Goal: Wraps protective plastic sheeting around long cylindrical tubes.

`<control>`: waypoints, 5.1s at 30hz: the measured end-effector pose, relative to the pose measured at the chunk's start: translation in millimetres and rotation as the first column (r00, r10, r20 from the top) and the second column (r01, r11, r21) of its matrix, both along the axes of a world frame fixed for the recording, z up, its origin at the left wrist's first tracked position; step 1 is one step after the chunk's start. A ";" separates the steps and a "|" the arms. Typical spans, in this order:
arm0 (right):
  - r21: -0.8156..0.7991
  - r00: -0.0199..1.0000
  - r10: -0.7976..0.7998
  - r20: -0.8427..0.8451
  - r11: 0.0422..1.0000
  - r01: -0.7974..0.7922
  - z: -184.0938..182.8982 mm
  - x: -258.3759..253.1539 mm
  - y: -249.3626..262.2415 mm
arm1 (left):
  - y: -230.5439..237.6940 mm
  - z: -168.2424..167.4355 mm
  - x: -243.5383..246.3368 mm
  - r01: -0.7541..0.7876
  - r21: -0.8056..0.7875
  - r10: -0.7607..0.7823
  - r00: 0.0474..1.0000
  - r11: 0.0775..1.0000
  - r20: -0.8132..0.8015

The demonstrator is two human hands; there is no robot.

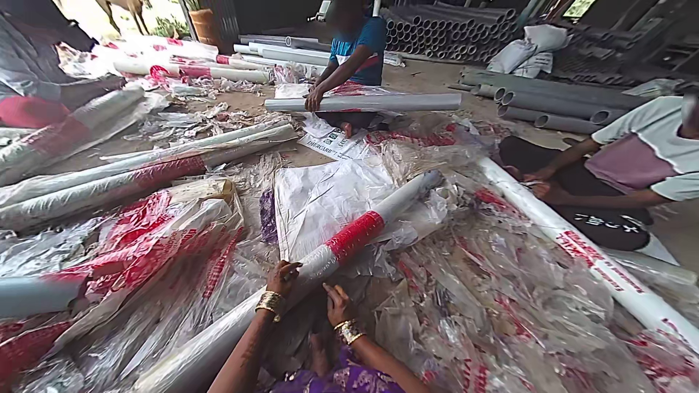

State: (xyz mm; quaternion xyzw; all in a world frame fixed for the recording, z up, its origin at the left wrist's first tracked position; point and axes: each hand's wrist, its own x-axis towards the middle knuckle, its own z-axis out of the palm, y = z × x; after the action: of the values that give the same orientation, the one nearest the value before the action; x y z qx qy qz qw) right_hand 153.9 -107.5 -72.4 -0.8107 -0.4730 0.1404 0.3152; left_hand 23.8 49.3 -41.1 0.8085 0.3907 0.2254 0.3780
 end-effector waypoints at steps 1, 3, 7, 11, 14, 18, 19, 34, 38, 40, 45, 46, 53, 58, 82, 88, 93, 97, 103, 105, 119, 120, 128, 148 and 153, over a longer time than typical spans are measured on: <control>0.090 0.998 -0.059 0.018 0.994 0.057 -1.5 -0.4 4.3 | -2.0 2.1 2.1 -0.010 0.033 0.011 0.999 0.999 -0.032; 0.188 0.990 -0.142 0.014 0.973 0.137 11.6 1.8 19.8 | -6.4 8.4 5.8 0.004 0.035 0.002 0.987 0.999 -0.158; 0.061 0.998 -0.056 0.003 0.997 0.056 46.2 11.1 66.6 | -19.9 25.8 6.9 -0.004 0.022 0.012 0.924 1.000 -0.382; -0.259 0.984 0.153 0.095 0.958 -0.124 62.5 15.6 98.3 | -15.2 42.9 -1.9 -0.104 -0.074 0.045 0.827 0.992 -0.561; -0.419 0.949 0.298 0.097 0.877 -0.233 56.8 21.4 101.9 | -10.6 40.7 -5.8 -0.089 -0.099 0.020 0.836 0.991 -0.549; -0.413 0.935 0.336 0.115 0.872 -0.262 48.8 27.3 103.9 | -19.5 43.1 -1.0 -0.052 -0.065 0.000 0.780 0.997 -0.625; -0.417 0.933 0.339 0.117 0.870 -0.264 49.5 28.0 105.2 | -22.0 44.1 -0.4 -0.036 -0.050 -0.004 0.767 0.998 -0.642; -0.505 0.923 0.334 0.189 0.840 -0.200 52.5 24.9 118.1 | -98.0 70.7 -20.3 0.035 -0.272 -0.204 0.752 0.962 -0.626; -0.493 0.919 0.331 0.214 0.849 -0.191 49.2 23.3 117.8 | -87.3 66.0 -18.9 0.060 -0.213 -0.183 0.762 0.975 -0.621; -0.511 0.917 0.336 0.217 0.839 -0.186 48.9 24.8 115.4 | -83.4 68.6 -11.0 0.059 -0.204 -0.183 0.718 0.977 -0.671; -0.477 0.915 0.330 0.230 0.858 -0.190 45.1 29.2 114.6 | -68.8 67.2 -14.5 0.022 -0.147 -0.109 0.778 0.989 -0.619; -0.468 0.913 0.331 0.237 0.863 -0.191 43.6 29.2 114.5 | -66.9 61.0 -18.8 0.021 -0.136 -0.101 0.785 0.990 -0.612; -0.372 0.910 0.318 0.265 0.905 -0.207 31.6 30.4 103.3 | -80.4 34.5 -27.6 0.003 -0.003 -0.004 0.882 1.000 -0.472; -0.267 0.968 0.179 0.174 0.955 -0.128 58.5 38.2 96.5 | -65.2 45.9 -32.4 0.030 0.000 -0.026 0.899 1.000 -0.436; -0.356 0.910 0.336 0.241 0.904 -0.239 38.7 4.9 109.1 | -33.1 74.5 -41.6 -0.067 -0.279 -0.157 0.691 0.958 -0.706; -0.397 0.875 0.413 0.254 0.869 -0.296 43.1 7.5 104.6 | -63.3 79.2 -37.6 -0.091 -0.312 -0.166 0.689 0.946 -0.706; -0.430 0.827 0.471 0.306 0.844 -0.321 45.1 9.5 103.3 | -91.1 99.8 -38.4 -0.059 -0.380 -0.236 0.693 0.923 -0.681; -0.416 0.799 0.498 0.337 0.840 -0.348 41.0 12.1 104.0 | -106.0 103.9 -38.2 -0.057 -0.432 -0.268 0.709 0.900 -0.652; -0.451 0.817 0.482 0.316 0.834 -0.317 45.4 7.3 107.9 | -112.4 99.9 -41.2 -0.038 -0.411 -0.259 0.723 0.911 -0.641; -0.424 0.826 0.461 0.324 0.851 -0.309 43.2 6.0 105.1 | -117.6 97.9 -40.3 -0.058 -0.395 -0.234 0.723 0.917 -0.650; -0.266 0.854 0.358 0.377 0.925 -0.270 30.5 9.2 93.7 | -70.8 113.1 -21.3 0.019 -0.496 -0.403 0.612 0.868 -0.681; -0.282 0.856 0.363 0.368 0.921 -0.270 32.3 9.0 94.1 | -69.3 111.1 -18.8 0.029 -0.485 -0.400 0.609 0.874 -0.685; -0.309 0.861 0.363 0.355 0.915 -0.258 30.0 9.6 94.1 | -67.7 46.3 -31.6 0.041 -0.346 -0.229 0.820 0.937 -0.525; -0.413 0.928 0.268 0.260 0.899 -0.144 43.3 -1.3 102.4 | -67.1 13.3 -39.2 0.036 -0.100 -0.076 0.895 0.994 -0.438; 0.131 0.991 0.000 0.136 0.991 -0.018 40.3 4.7 93.3 | -49.5 14.2 -42.5 0.034 -0.111 -0.073 0.928 0.993 -0.367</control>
State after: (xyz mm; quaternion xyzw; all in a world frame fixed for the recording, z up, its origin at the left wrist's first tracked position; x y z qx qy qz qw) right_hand 158.6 -14.2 -32.1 -0.7936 -0.5053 0.0547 0.3344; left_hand -18.7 -0.2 -26.9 0.8264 0.4436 0.0383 0.3446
